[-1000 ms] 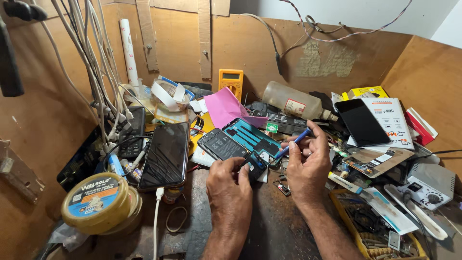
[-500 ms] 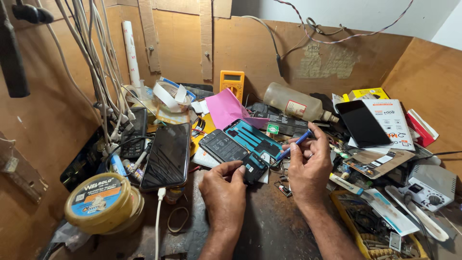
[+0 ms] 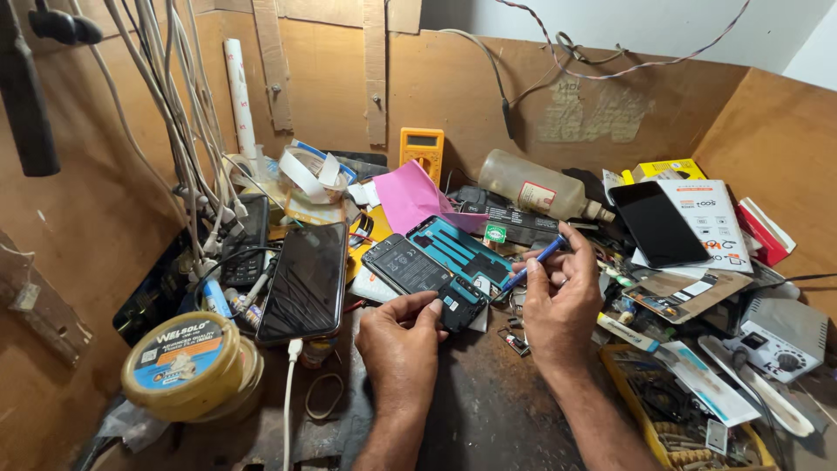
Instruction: The person uses a blue plastic pry tool to separate the motherboard from the smartphone chassis. They carefully lift and detach the board, then set it aside on the workbench.
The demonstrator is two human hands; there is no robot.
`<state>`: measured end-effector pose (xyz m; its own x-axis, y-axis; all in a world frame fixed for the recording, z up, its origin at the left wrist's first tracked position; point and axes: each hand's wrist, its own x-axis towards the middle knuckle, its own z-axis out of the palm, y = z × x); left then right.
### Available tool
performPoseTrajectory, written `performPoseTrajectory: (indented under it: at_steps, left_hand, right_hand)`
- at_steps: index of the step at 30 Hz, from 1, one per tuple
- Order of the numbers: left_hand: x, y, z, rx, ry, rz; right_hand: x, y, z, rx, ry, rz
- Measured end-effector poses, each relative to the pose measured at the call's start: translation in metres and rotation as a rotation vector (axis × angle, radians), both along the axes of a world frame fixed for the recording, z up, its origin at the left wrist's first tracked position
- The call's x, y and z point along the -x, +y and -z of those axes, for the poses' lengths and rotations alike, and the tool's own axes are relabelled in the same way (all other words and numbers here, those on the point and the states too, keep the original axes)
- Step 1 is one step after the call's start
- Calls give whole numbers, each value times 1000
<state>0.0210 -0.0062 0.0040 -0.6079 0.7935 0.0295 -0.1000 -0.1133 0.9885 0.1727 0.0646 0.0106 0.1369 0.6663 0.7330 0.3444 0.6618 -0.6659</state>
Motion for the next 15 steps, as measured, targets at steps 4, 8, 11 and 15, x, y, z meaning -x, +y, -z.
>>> performPoseTrajectory:
  at_steps: [4,8,11,15]
  left_hand:
    - [3,-2,2,27,-26,45]
    - [6,-14,5,6,-4,151]
    - [7,-26,4,41,-24,215]
    - [7,-40,-9,167,65,242]
  right_hand:
    - [-2,7,4,-43,10,-5]
    - [-4,12,6,-48,51,-10]
    - [-4,12,8,-23,83,-9]
    - [-5,11,7,28,108,-15]
